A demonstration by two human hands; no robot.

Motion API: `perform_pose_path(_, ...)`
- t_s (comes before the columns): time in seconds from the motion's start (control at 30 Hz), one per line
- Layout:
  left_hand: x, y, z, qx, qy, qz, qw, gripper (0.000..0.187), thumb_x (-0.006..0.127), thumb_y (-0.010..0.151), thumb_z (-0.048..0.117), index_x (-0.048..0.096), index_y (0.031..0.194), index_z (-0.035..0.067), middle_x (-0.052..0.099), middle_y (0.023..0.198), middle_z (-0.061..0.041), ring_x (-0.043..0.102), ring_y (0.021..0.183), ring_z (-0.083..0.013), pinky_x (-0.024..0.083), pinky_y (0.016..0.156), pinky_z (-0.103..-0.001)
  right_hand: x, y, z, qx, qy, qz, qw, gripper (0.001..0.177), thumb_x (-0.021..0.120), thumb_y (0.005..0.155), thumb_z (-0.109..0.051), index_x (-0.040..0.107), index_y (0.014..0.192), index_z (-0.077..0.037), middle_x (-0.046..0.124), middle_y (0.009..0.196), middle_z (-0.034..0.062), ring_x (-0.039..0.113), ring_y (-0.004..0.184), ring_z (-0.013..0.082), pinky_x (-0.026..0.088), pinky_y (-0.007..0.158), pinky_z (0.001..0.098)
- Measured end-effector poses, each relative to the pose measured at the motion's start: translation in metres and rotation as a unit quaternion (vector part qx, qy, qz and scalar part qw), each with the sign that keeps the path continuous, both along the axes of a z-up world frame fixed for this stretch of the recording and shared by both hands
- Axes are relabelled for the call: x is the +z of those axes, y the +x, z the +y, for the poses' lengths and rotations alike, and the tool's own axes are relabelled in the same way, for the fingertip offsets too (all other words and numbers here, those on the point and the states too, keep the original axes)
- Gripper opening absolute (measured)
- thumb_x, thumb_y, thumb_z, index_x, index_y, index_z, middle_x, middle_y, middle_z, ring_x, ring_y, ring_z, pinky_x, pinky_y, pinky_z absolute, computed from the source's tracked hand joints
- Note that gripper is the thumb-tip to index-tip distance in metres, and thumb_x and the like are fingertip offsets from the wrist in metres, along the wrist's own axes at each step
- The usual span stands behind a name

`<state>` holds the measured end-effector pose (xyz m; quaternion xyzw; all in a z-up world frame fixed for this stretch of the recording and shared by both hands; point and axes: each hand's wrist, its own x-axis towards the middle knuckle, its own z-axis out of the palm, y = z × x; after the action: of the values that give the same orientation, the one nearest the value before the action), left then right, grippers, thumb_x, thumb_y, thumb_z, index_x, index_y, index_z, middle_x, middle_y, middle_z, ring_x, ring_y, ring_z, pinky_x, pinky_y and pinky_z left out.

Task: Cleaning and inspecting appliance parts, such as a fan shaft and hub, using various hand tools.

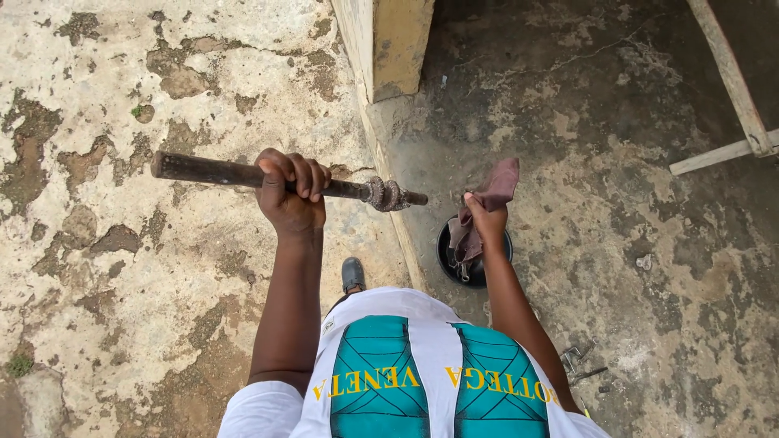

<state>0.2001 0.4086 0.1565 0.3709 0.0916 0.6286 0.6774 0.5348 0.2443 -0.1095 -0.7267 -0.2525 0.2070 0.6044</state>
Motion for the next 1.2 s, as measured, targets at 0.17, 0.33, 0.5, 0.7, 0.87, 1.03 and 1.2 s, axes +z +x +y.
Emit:
perform_pose_path(0.17, 0.002, 0.019, 0.001, -0.016, -0.033, 0.002, 0.999, 0.044, 0.060, 0.107, 0.048, 0.044, 0.083, 0.014, 0.036, 0.057, 0.000, 0.035, 0.047, -0.0138, 0.038, 0.056, -0.034, 0.133, -0.078, 0.035, 0.158, 0.089, -0.100, 0.978, 0.039, 0.075, 0.099, -0.028, 0.066, 0.125, 0.000, 0.070, 0.120, 0.0089, 0.067, 0.109, 0.0200, 0.052, 0.096, 0.0332)
perform_pose_path(0.33, -0.023, 0.037, 0.003, -0.028, -0.055, 0.003, 0.998, 0.045, 0.061, 0.109, 0.046, 0.043, 0.082, 0.014, 0.036, 0.060, 0.000, 0.032, 0.048, -0.0129, 0.033, 0.052, -0.032, 0.226, -0.144, 0.058, 0.281, 0.017, -0.293, 0.914, 0.061, 0.081, 0.087, -0.042, 0.063, 0.132, -0.005, 0.067, 0.123, 0.0152, 0.065, 0.112, 0.0287, 0.052, 0.093, 0.0395)
perform_pose_path(0.5, -0.014, 0.037, 0.011, -0.090, -0.071, 0.008, 0.993, 0.046, 0.063, 0.105, 0.048, 0.044, 0.081, 0.014, 0.037, 0.058, 0.000, 0.033, 0.046, -0.0125, 0.032, 0.051, -0.031, 0.173, -0.114, 0.081, 0.372, -0.117, -0.200, 0.899, 0.060, 0.083, 0.085, -0.056, 0.069, 0.114, -0.006, 0.074, 0.104, 0.0109, 0.071, 0.098, 0.0222, 0.056, 0.086, 0.0359)
perform_pose_path(0.7, -0.017, 0.044, 0.025, -0.253, 0.014, -0.010, 0.967, 0.052, 0.067, 0.100, 0.054, 0.045, 0.077, 0.014, 0.039, 0.055, 0.001, 0.037, 0.045, -0.0124, 0.031, 0.052, -0.032, 0.064, -0.066, 0.100, 0.355, -0.008, 0.036, 0.934, 0.060, 0.081, 0.091, -0.053, 0.070, 0.120, -0.002, 0.074, 0.111, 0.0122, 0.068, 0.101, 0.0199, 0.054, 0.087, 0.0349)
perform_pose_path(0.87, -0.013, 0.047, 0.045, -0.343, 0.064, -0.059, 0.935, 0.053, 0.069, 0.097, 0.056, 0.044, 0.074, 0.015, 0.040, 0.054, 0.003, 0.039, 0.043, -0.0107, 0.031, 0.050, -0.030, 0.019, -0.019, 0.104, 0.265, -0.166, -0.018, 0.950, 0.066, 0.080, 0.085, -0.056, 0.071, 0.117, 0.000, 0.077, 0.110, 0.0158, 0.073, 0.102, 0.0244, 0.055, 0.089, 0.0354)
perform_pose_path(1.03, -0.014, 0.054, 0.072, -0.383, 0.099, -0.128, 0.910, 0.054, 0.067, 0.097, 0.058, 0.044, 0.073, 0.016, 0.040, 0.052, 0.006, 0.041, 0.041, -0.0099, 0.032, 0.049, -0.030, 0.058, -0.009, 0.094, 0.180, -0.188, -0.026, 0.965, 0.079, 0.077, 0.081, -0.062, 0.061, 0.127, 0.000, 0.070, 0.122, 0.0190, 0.067, 0.114, 0.0298, 0.051, 0.095, 0.0367)
perform_pose_path(1.2, -0.023, 0.062, 0.088, -0.376, 0.054, -0.111, 0.919, 0.053, 0.064, 0.099, 0.059, 0.044, 0.075, 0.015, 0.041, 0.053, 0.005, 0.039, 0.043, -0.0104, 0.031, 0.050, -0.030, 0.120, -0.057, 0.092, 0.247, -0.066, -0.111, 0.960, 0.073, 0.048, 0.104, -0.067, 0.060, 0.123, 0.003, 0.065, 0.115, 0.0174, 0.060, 0.106, 0.0297, 0.049, 0.100, 0.0403)
